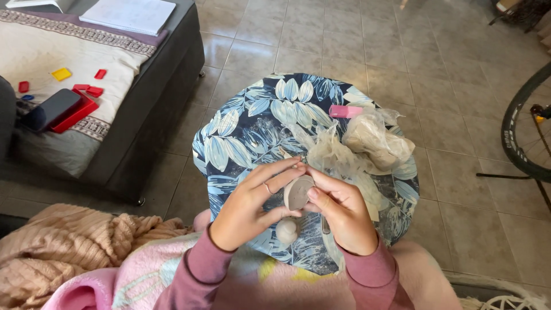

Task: Sculpting and carving a small clay object using hands and a carving tool.

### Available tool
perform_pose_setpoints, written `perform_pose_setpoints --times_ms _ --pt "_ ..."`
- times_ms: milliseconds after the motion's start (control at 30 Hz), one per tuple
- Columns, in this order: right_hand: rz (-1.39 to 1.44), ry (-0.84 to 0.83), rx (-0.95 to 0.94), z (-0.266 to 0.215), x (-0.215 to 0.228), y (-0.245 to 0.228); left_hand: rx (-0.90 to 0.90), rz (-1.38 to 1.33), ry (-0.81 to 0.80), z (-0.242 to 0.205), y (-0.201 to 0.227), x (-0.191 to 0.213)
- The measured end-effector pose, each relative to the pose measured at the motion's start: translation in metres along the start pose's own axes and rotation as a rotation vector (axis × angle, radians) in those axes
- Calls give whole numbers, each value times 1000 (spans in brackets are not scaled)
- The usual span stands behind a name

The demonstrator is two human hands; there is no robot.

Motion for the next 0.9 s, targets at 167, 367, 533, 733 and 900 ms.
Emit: perform_pose_setpoints --times_ms 167,367,533,733,900 --pt "102 -65 -24 -2 -6 -9 15 -47 29 -5 -5 -1" --pt "18 -41 1 -2 1 3 -45 61 52 -1 7 -3" --pt "81 -66 -34 0 3 2 -44 73 28 -3 2 -4" --pt "149 -142 -71 1 -1 -6 -28 -4 29 -3 -1 -4" --pt "304 -51 -67 2 -6 2 -59 73 67 -3 1 -5"
Point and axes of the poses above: each hand's wrist, its own z-axis towards the middle knuckle, its own x-axis out of the back of the hand, y = z × x, the point moved 4 cm from there along z, towards the middle knuckle, and after that the axes turned 2 degrees about -y, right-handed, at the moved point
